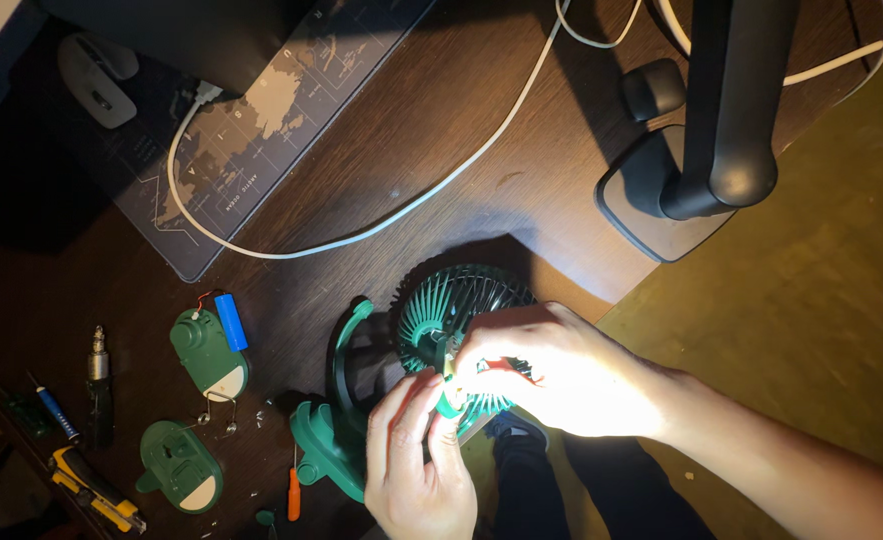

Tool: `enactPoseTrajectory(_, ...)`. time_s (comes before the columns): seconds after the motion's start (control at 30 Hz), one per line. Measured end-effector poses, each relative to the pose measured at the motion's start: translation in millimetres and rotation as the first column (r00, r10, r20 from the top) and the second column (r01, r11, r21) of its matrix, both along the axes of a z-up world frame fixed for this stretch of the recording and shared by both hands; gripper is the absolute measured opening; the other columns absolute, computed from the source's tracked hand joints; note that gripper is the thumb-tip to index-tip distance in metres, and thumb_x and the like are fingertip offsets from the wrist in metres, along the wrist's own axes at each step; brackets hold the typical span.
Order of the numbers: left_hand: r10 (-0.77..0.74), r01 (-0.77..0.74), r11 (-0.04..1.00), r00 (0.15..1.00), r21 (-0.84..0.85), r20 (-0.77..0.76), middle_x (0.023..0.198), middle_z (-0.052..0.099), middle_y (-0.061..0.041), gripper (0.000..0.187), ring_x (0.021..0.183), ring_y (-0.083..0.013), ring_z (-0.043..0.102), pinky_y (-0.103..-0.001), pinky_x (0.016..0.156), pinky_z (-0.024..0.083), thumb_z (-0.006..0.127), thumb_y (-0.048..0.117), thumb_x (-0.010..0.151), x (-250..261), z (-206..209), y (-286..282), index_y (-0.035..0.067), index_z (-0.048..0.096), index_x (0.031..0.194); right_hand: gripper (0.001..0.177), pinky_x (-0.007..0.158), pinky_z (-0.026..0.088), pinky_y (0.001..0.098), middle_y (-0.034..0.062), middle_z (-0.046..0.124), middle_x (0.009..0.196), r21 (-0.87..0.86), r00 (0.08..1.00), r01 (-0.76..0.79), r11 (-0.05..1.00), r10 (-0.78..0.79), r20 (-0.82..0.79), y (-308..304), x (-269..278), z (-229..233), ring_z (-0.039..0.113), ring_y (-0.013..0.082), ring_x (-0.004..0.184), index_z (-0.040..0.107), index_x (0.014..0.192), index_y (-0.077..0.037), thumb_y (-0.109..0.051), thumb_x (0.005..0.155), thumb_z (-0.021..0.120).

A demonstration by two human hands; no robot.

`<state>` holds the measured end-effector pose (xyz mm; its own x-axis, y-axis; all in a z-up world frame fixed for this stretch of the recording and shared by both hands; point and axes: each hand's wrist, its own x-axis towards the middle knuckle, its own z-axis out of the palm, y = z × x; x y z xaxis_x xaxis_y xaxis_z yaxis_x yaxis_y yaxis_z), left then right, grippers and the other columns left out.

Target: The person repairs a disassembled green electric fan on a desk. They use a small screwdriver to adjust internal components and connect wires to a battery pack, then test the fan by rotating the blades. The fan remains disassembled on the desk throughout the clip.

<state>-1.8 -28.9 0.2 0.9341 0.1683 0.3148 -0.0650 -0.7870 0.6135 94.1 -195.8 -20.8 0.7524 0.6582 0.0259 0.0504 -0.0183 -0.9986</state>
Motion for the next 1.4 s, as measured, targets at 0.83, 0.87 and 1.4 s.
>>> enactPoseTrajectory(0.83, 0.033, -0.034, 0.999, 0.998, 0.022, 0.045, 0.109, 0.074, -0.015, 0.017, 0.103, -0.0282, 0.077, -0.035, 0.089, 0.063, 0.071, 0.001, 0.093, -3, -17, 6, -0.002, 0.069, 0.110, 0.030, 0.076, 0.056, 0.0404, 0.0062, 0.072, 0.093, -0.325, 0.953, -0.301, 0.897, 0.267, -0.146, 9, 27, 8, 0.072, 0.0294, 0.093, 0.063, 0.101, -0.010, 0.008, 0.078, 0.062)
enactPoseTrajectory(0.87, 0.035, -0.036, 0.999, 0.998, 0.016, 0.045, 0.109, 0.074, -0.015, 0.017, 0.104, -0.0283, 0.077, -0.035, 0.089, 0.063, 0.071, 0.002, 0.093, -3, -17, 7, -0.001, 0.069, 0.110, 0.028, 0.076, 0.056, 0.0405, 0.0071, 0.071, 0.091, -0.329, 0.954, -0.297, 0.896, 0.263, -0.144, 10, 27, 8, 0.072, 0.0297, 0.092, 0.063, 0.099, -0.010, 0.007, 0.077, 0.062)
enactPoseTrajectory(1.4, -0.045, 0.043, 0.999, 0.996, 0.019, 0.078, 0.110, 0.074, -0.014, 0.018, 0.103, -0.0269, 0.076, -0.035, 0.091, 0.063, 0.071, 0.003, 0.094, -6, -29, 19, 0.000, 0.070, 0.112, 0.019, 0.061, 0.043, 0.0417, 0.0103, 0.054, 0.075, -0.287, 0.956, -0.292, 0.912, 0.288, -0.058, 13, 34, 3, 0.054, 0.0256, 0.070, 0.049, 0.080, -0.001, 0.005, 0.079, 0.067)
